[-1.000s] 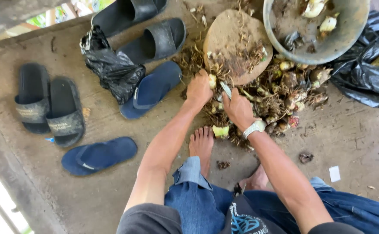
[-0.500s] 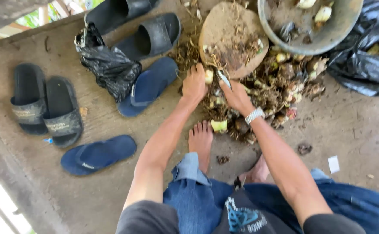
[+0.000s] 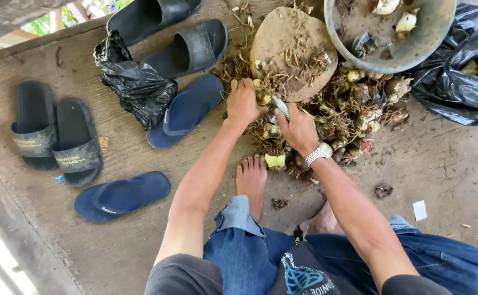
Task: A person uses a small knife to peel and slice a pile of bulbs or rhizomes on a wooden surface.
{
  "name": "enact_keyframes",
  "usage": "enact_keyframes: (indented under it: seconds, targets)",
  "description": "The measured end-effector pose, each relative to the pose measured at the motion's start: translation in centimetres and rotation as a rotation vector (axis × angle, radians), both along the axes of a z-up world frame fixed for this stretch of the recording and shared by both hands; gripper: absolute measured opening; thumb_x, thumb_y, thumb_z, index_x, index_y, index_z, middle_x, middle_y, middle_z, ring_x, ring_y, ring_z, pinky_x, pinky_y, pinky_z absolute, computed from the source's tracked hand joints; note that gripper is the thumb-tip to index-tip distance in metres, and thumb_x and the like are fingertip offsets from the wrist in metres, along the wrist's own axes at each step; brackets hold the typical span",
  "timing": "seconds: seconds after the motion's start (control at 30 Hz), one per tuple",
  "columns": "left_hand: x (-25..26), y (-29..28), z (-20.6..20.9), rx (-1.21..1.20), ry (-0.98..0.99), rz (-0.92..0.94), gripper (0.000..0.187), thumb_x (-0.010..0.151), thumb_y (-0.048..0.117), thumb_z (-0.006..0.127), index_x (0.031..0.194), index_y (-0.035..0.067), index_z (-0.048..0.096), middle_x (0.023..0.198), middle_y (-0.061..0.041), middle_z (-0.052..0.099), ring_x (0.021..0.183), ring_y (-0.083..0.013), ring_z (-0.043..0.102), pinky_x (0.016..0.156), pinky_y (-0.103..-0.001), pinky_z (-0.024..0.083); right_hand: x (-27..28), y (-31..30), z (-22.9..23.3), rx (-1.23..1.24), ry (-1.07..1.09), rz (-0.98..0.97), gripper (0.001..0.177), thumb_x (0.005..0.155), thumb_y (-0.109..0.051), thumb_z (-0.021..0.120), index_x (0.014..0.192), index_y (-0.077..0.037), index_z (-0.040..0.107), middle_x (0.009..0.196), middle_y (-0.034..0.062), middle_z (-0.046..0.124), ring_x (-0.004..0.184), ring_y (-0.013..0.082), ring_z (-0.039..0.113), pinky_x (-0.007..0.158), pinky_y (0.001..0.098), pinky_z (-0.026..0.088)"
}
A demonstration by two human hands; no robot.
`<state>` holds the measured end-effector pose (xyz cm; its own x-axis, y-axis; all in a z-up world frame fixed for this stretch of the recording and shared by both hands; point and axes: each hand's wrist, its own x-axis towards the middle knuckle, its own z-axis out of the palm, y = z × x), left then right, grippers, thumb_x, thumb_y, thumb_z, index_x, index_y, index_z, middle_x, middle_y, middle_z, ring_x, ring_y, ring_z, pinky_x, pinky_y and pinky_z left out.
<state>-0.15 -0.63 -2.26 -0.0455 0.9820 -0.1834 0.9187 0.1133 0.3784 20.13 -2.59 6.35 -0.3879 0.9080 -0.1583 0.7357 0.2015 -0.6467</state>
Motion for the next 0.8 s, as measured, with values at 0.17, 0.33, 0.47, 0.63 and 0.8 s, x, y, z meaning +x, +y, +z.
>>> enact_keyframes:
  seconds: [0.17,0.33,0.47,0.63,0.8]
  targets:
    - [0.0,0.5,-1.5,-0.060,-0.020,0.041,0.079,0.055,0.050,0.089,0.107,0.005,0.049,0.102,-0.016,0.058,0.113,-0.0347,0.053,0.089,-0.047,0.058,0.3,0.8,-1.2,0.021,-0.096,0.069,0.050,0.116,-0.043,0.045,0.098,0.002,0.060,0.053,0.0121,0.052,0.041,0.0255,0.054,0.038,0.0329,0.037]
    - [0.7,1.1,2.3,-0.173,-0.098,0.063,0.063,0.065,0.026,0.083,0.106,0.005,0.041,0.112,-0.022,0.052,0.097,-0.0443,0.066,0.073,-0.056,0.064,0.4,1.3,-1.2,-0.045,-0.097,0.027,0.054,0.115,-0.047,0.043,0.094,0.000,0.058,0.054,0.0130,0.052,0.043,0.0294,0.056,0.040,0.0359,0.038]
    - [0.8,1.2,1.1,-0.151,-0.088,0.079,0.067,0.066,0.023,0.088,0.107,0.004,0.039,0.111,-0.021,0.048,0.097,-0.0465,0.066,0.072,-0.056,0.067,0.2,1.3,-1.6,-0.051,-0.105,0.014,0.052,0.115,-0.047,0.043,0.092,-0.003,0.056,0.055,0.0135,0.053,0.046,0.0319,0.061,0.040,0.0362,0.042]
    - [1.3,0.6,1.2,-0.111,-0.021,0.063,0.065,0.067,0.024,0.088,0.106,0.003,0.040,0.107,-0.018,0.046,0.092,-0.0418,0.068,0.066,-0.050,0.069,0.0,0.3,-1.4,-0.016,-0.184,0.018,0.049,0.115,-0.044,0.042,0.093,-0.002,0.056,0.057,0.0175,0.055,0.050,0.0353,0.065,0.043,0.0385,0.047]
    - [1.5,1.0,2.6,-0.077,0.070,0.071,0.043,0.074,0.008,0.074,0.103,0.002,0.043,0.103,-0.017,0.047,0.082,-0.0367,0.068,0.055,-0.042,0.067,-1.4,1.2,-1.8,-0.019,-0.260,0.017,0.047,0.114,-0.041,0.041,0.099,0.001,0.057,0.060,0.0215,0.061,0.057,0.0380,0.070,0.045,0.0404,0.055]
